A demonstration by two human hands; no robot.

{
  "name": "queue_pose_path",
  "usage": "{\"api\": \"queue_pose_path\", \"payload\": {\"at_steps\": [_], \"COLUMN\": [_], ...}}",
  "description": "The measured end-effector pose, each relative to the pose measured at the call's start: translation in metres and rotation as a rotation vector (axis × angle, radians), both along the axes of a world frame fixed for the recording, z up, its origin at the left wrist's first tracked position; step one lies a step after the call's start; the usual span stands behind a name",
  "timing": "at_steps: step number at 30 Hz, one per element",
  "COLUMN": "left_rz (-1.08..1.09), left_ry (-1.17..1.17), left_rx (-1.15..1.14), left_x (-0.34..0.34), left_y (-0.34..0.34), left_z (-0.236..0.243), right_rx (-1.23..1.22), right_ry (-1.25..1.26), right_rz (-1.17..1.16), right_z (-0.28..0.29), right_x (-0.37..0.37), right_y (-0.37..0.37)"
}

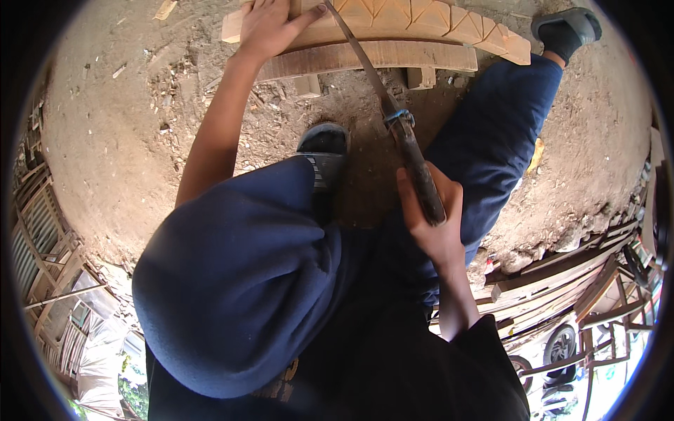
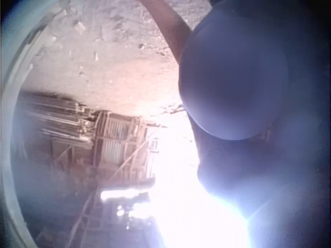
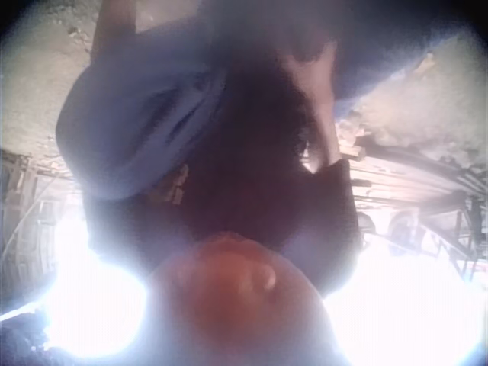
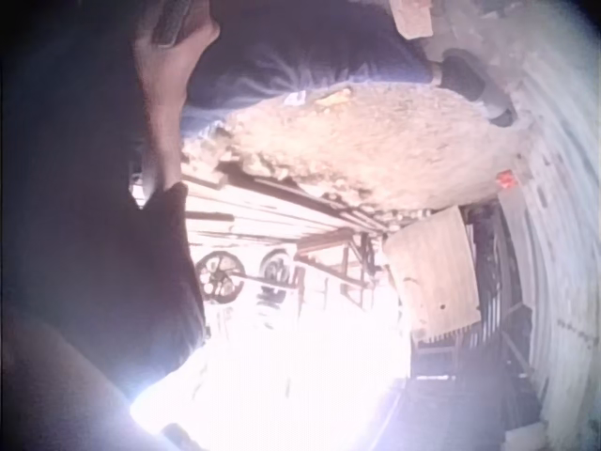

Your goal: The person sits on the ground and uses a chisel to carve a pattern into a piece of wood. The person holds the wood steady with one hand and strikes the chisel with the other to create grooves.

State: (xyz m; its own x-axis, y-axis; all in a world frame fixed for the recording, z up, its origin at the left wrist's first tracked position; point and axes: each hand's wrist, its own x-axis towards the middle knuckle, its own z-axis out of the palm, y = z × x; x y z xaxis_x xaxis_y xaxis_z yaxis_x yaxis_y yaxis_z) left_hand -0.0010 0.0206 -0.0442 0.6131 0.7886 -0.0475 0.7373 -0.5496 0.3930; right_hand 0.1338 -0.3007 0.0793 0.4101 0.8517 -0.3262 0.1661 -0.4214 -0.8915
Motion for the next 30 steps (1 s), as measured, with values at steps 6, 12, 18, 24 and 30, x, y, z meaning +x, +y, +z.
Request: {"api": "queue_pose_path", "payload": {"at_steps": [6,12,18,24,30], "left_rz": [-0.008,-0.038,0.001,-0.018,-0.025], "left_ry": [0.028,-0.075,-0.007,-0.031,-0.091], "left_rx": [0.006,0.212,0.013,0.061,0.157], "left_x": [0.008,-0.003,0.007,0.002,0.0], "left_y": [-0.001,-0.001,-0.001,-0.003,0.0], "left_z": [0.011,-0.019,0.01,0.003,-0.005], "right_rx": [0.077,0.06,0.07,0.027,0.126], "right_ry": [-0.016,0.024,0.041,0.018,0.043], "right_rz": [0.016,-0.004,-0.015,0.01,-0.024], "right_z": [-0.005,-0.001,-0.003,0.0,-0.004], "right_x": [0.001,-0.003,-0.002,0.0,-0.007], "right_y": [0.021,-0.003,0.028,-0.001,0.028]}}
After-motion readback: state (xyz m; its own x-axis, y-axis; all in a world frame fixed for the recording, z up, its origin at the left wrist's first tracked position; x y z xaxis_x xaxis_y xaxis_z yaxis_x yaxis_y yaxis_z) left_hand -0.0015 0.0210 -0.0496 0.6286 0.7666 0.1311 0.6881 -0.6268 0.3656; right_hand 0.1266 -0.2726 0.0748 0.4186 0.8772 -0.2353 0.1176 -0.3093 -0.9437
